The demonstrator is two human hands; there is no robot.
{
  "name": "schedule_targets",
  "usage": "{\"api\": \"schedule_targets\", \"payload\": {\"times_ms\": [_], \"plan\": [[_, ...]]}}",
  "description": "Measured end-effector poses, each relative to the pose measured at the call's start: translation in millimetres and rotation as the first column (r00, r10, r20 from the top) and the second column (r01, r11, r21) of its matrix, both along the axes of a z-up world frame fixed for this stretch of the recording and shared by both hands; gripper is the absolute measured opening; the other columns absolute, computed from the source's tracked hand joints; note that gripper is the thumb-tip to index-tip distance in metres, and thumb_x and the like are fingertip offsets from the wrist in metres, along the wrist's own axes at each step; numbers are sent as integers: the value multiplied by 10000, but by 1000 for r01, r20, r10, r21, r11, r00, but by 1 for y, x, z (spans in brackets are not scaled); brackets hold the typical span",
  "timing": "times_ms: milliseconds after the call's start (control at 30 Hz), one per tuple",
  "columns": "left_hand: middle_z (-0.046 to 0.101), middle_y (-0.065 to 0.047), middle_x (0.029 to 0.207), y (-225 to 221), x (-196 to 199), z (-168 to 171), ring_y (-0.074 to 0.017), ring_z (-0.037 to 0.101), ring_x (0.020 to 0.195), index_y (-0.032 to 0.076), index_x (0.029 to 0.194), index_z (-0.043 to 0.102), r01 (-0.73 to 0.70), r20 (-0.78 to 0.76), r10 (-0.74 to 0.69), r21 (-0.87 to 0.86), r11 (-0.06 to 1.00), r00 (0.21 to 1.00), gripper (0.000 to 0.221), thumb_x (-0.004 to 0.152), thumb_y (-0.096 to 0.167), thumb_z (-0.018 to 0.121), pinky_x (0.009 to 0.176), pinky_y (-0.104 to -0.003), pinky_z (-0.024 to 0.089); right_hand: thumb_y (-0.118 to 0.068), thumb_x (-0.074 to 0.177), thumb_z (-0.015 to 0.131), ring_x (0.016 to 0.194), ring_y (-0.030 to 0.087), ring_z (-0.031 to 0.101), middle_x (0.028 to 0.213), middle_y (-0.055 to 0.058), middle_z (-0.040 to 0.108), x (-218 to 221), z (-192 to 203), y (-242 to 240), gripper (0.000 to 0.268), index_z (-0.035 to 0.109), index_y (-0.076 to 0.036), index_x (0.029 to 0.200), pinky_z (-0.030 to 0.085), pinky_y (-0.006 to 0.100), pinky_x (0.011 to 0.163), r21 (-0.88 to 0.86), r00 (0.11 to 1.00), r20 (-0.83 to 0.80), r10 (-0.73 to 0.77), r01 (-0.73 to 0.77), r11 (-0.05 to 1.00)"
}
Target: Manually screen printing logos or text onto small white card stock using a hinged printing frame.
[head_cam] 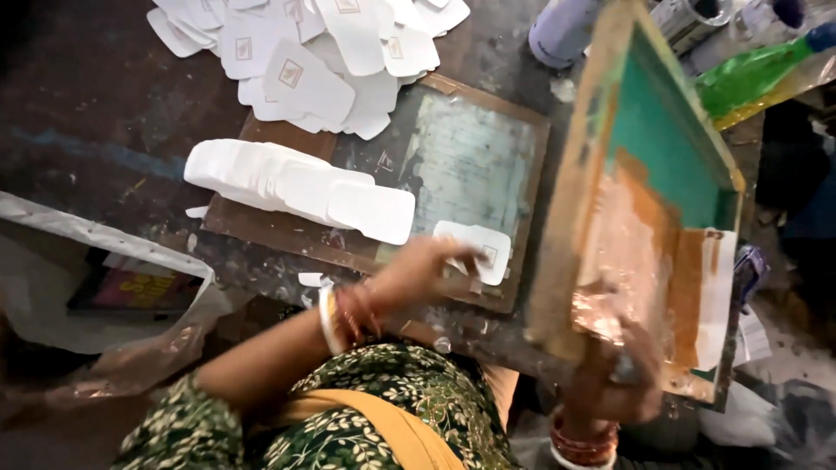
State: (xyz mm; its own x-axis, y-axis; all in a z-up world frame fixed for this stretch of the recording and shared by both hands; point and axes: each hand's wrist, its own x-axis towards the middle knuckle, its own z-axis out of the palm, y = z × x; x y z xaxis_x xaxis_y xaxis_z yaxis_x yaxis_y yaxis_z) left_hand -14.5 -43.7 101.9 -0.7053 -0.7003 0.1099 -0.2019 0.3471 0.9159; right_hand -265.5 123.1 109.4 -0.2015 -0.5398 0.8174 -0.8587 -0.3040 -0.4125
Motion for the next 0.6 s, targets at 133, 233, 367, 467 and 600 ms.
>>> {"api": "schedule_targets", "payload": {"times_ms": [133, 233, 367, 467, 600], "plan": [[697, -154, 990, -48, -20, -89, -346, 670, 982, 56, 900, 709, -169, 252, 456, -695, 699, 853, 329, 777, 361, 730, 777, -480, 531, -219, 1165, 643, 929, 306, 706, 1075, 221, 704, -27, 3, 6, 285, 607, 59, 1212, 594, 402, 842, -107, 989, 6, -147, 147, 983], [696, -137, 956, -62, -31, -110, -320, 669, 956, 58, 935, 696, -120, 279, 321, -557, 822, 905, 193, 821, 211, 727, 819, -470, 519, -317, 1230, 651, 870, 267, 694, 1008, 211, 702, -38, 2, 10, 403, 597, 82, 1211, 586, 371, 791, -198, 955, 35, -295, 296, 934], [704, -149, 927, -110, 3, -101, -295, 675, 863, 18, 967, 688, -443, 110, 438, 22, 896, 892, 164, 883, 159, 683, 806, -395, 537, -319, 1231, 594, 890, 255, 682, 1020, 208, 673, -42, 18, 8, 418, 536, 94, 1268, 581, 336, 764, -181, 935, 76, -345, 354, 918], [681, -157, 941, -114, 49, -71, -305, 646, 860, -25, 985, 676, -742, -113, 734, -62, 668, 670, 225, 889, 171, 727, 781, -411, 529, -245, 1220, 527, 917, 273, 667, 1021, 217, 634, -38, 31, 10, 356, 507, 107, 1270, 565, 366, 792, -167, 919, -6, -394, 388, 906], [718, -115, 1227, -65, 58, -93, -281, 654, 1217, 39, 1060, 732, -184, 72, 346, -736, 651, 935, 173, 903, 98, 687, 1051, -383, 533, -131, 1201, 424, 1019, 306, 660, 1136, 272, 606, -36, 41, 0, 264, 444, 123, 1270, 564, 407, 854, -233, 955, -134, -265, 230, 945]]}}
